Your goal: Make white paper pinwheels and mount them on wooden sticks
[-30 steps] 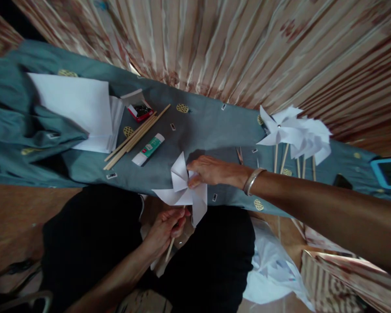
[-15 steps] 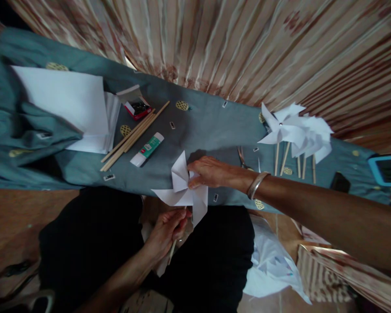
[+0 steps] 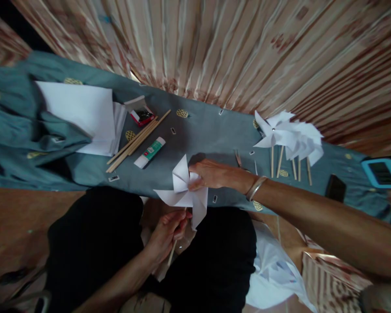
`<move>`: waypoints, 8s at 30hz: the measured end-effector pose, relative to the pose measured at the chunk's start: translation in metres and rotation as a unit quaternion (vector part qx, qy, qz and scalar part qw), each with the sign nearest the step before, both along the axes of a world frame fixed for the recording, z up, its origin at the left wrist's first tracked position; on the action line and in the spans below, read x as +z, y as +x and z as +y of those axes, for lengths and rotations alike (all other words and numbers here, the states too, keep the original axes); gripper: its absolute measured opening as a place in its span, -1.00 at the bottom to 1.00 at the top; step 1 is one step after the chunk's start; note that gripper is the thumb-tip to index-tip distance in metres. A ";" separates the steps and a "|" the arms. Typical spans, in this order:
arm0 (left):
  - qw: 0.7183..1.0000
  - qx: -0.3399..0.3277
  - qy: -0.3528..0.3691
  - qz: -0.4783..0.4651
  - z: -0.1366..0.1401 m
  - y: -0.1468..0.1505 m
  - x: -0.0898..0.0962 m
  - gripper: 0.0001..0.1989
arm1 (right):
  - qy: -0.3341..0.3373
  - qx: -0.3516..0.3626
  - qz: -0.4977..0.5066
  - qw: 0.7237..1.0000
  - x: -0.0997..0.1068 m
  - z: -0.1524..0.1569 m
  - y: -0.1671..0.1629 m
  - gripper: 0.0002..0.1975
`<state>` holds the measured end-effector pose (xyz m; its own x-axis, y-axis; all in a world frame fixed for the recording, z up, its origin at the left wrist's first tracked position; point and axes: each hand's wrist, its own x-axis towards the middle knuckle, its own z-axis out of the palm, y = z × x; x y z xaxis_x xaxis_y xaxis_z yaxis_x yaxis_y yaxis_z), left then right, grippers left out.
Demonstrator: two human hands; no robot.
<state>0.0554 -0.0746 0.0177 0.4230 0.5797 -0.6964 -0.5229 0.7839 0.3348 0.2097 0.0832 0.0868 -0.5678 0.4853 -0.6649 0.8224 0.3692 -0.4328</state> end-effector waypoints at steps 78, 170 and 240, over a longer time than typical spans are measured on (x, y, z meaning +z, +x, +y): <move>0.942 0.033 0.310 0.125 0.152 0.040 0.057 -0.80 | 0.168 -0.560 0.466 0.664 -0.024 -0.057 0.023 -0.72; 0.945 -0.011 0.292 0.145 0.146 0.049 0.037 -0.72 | 0.341 -0.674 0.434 0.490 -0.018 -0.043 0.062 -0.70; 0.937 -0.038 0.314 0.145 0.145 0.047 0.032 -0.72 | 0.367 -0.678 0.472 0.428 -0.030 -0.030 0.090 -0.76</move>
<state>0.1021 0.0704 0.0499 0.3250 0.8898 -0.3203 -0.2888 0.4159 0.8624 0.3000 0.0532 0.0568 0.7193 0.6754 0.1628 0.0824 0.1497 -0.9853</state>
